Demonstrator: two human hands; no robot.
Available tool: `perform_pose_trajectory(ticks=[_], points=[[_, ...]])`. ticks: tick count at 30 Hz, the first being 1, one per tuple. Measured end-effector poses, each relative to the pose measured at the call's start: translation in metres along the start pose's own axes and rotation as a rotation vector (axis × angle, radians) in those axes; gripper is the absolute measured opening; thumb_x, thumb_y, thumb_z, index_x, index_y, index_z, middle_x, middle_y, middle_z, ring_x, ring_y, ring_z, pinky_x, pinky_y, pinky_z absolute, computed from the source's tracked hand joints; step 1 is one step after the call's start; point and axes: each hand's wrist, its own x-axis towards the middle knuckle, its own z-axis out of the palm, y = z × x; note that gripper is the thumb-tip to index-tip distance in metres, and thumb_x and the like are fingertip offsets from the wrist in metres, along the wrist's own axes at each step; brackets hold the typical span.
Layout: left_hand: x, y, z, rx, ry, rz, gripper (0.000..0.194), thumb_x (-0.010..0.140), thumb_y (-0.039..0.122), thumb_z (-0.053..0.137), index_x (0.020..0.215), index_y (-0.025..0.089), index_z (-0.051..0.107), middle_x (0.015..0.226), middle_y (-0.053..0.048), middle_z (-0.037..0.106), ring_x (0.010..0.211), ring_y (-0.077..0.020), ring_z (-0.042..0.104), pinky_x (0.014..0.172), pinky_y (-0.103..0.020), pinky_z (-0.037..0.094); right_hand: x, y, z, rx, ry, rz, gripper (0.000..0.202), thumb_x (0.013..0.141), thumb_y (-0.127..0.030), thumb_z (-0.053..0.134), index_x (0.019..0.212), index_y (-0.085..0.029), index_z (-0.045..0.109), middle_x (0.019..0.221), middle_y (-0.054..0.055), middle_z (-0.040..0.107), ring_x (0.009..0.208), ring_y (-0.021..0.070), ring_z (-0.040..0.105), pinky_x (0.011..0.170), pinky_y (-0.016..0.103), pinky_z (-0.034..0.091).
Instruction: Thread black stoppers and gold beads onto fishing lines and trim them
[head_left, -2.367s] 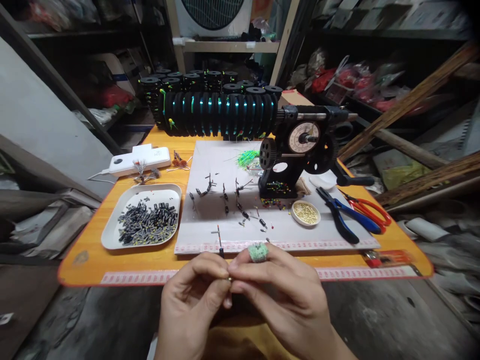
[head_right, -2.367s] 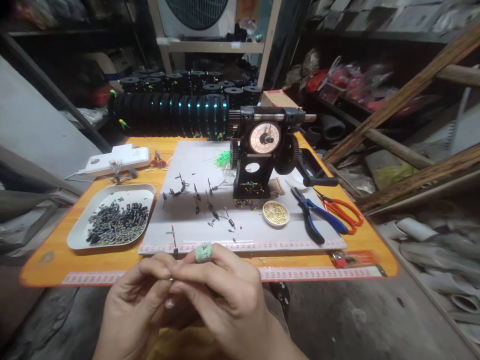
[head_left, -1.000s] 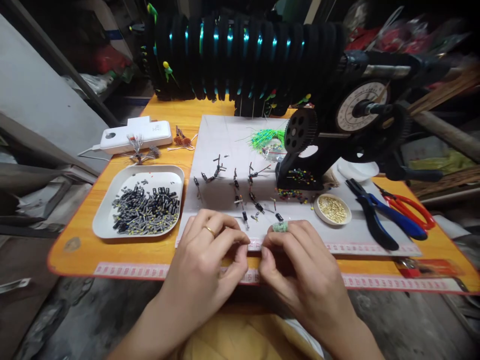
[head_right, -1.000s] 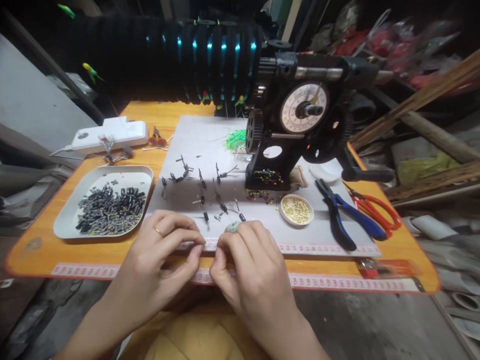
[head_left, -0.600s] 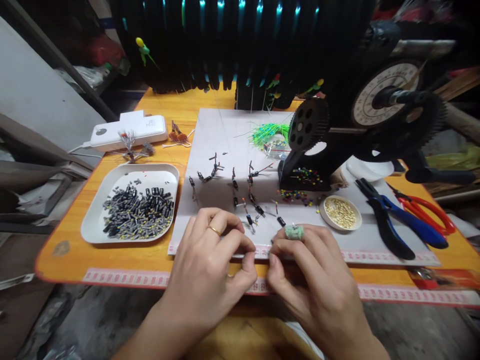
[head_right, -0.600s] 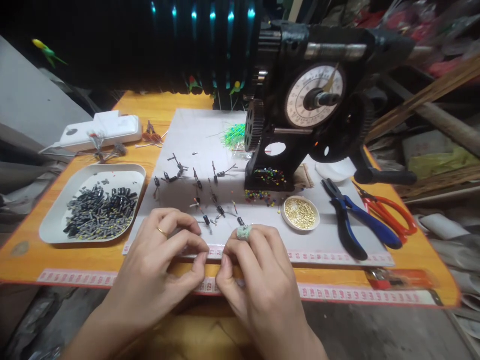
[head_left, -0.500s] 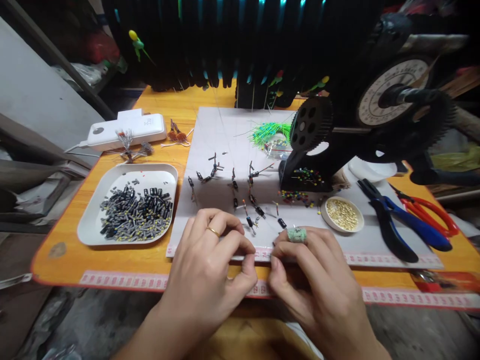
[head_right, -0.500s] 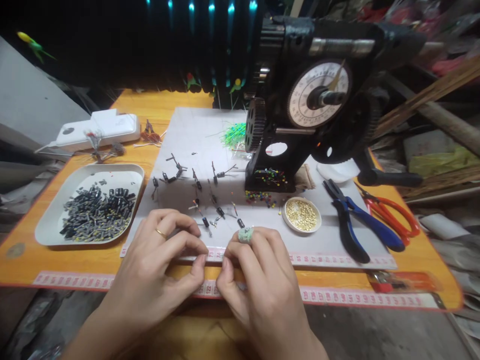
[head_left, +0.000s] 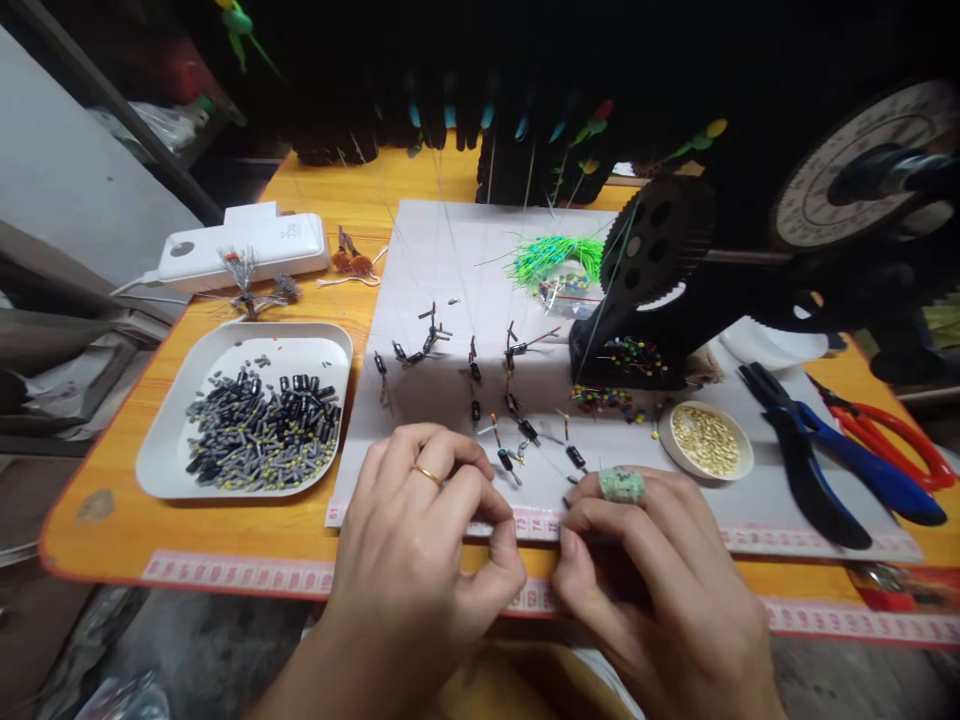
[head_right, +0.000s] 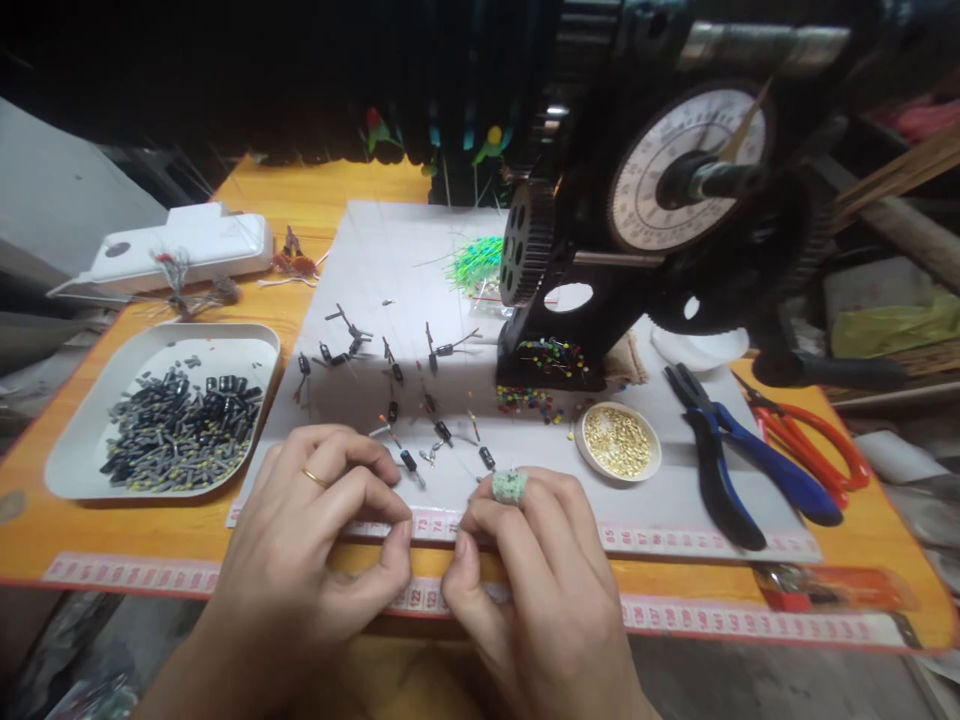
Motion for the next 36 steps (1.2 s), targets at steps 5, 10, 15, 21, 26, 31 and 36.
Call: perform_pose_trajectory(ticks=[5, 10, 15, 21, 26, 31, 36], points=[[0.0, 0.0, -0.003, -0.001, 0.008, 0.008, 0.012, 0.075, 0.007, 0.069, 0.069, 0.016, 0.063, 0.084, -0.005, 0.066, 0.088, -0.023, 0.057, 0.076, -0.039, 0.042, -0.002, 0.003, -0.001, 0.003, -0.019, 0.004, 0.012, 0.086, -0.004, 0.061, 0.091, -0.015, 0.058, 0.087, 0.006, 0.058, 0.087, 0.0193, 0.052, 0.079, 0.032, 0.044], [0.0, -0.003, -0.007, -0.032, -0.044, 0.005, 0.013, 0.079, 0.007, 0.066, 0.072, 0.017, 0.066, 0.087, -0.006, 0.067, 0.09, -0.0244, 0.057, 0.078, -0.042, 0.044, -0.003, 0.004, -0.001, 0.006, -0.027, 0.01, 0.014, 0.084, -0.005, 0.061, 0.091, -0.016, 0.057, 0.087, 0.005, 0.058, 0.088, 0.0204, 0.052, 0.078, 0.034, 0.045], [0.001, -0.001, -0.006, -0.013, -0.019, 0.013, 0.012, 0.076, 0.006, 0.067, 0.072, 0.017, 0.066, 0.086, -0.005, 0.069, 0.089, -0.0238, 0.058, 0.078, -0.041, 0.043, -0.003, 0.003, -0.002, 0.009, -0.023, 0.015, 0.015, 0.085, -0.004, 0.061, 0.091, -0.016, 0.057, 0.086, 0.005, 0.058, 0.087, 0.0198, 0.052, 0.077, 0.033, 0.045], [-0.001, -0.001, -0.004, -0.013, -0.015, 0.007, 0.012, 0.073, 0.006, 0.07, 0.071, 0.017, 0.066, 0.085, -0.005, 0.069, 0.089, -0.0239, 0.058, 0.079, -0.041, 0.043, -0.003, 0.004, -0.003, -0.008, -0.028, -0.011, 0.014, 0.085, -0.004, 0.061, 0.091, -0.016, 0.058, 0.087, 0.006, 0.059, 0.088, 0.0199, 0.052, 0.078, 0.033, 0.045], [-0.001, -0.002, -0.003, -0.006, 0.005, 0.026, 0.013, 0.075, 0.005, 0.069, 0.071, 0.017, 0.065, 0.085, -0.004, 0.067, 0.088, -0.0223, 0.057, 0.078, -0.039, 0.043, -0.004, 0.005, -0.004, -0.012, -0.026, 0.001, 0.016, 0.085, -0.004, 0.062, 0.094, -0.017, 0.059, 0.089, 0.006, 0.06, 0.089, 0.0208, 0.054, 0.077, 0.034, 0.047], [-0.003, -0.003, -0.005, 0.018, -0.008, 0.049, 0.014, 0.077, 0.005, 0.067, 0.074, 0.019, 0.064, 0.085, -0.002, 0.067, 0.089, -0.0215, 0.057, 0.078, -0.037, 0.043, -0.008, 0.007, -0.005, -0.039, -0.009, -0.002, 0.015, 0.085, -0.006, 0.063, 0.094, -0.018, 0.059, 0.091, 0.006, 0.061, 0.09, 0.0214, 0.055, 0.078, 0.035, 0.049], [-0.002, -0.004, -0.004, 0.037, -0.035, 0.061, 0.016, 0.078, 0.004, 0.066, 0.075, 0.019, 0.064, 0.086, -0.002, 0.067, 0.091, -0.022, 0.057, 0.079, -0.038, 0.043, -0.011, 0.009, -0.006, -0.046, -0.008, 0.017, 0.016, 0.084, -0.007, 0.064, 0.095, -0.019, 0.06, 0.096, 0.007, 0.06, 0.091, 0.0212, 0.057, 0.079, 0.034, 0.051]])
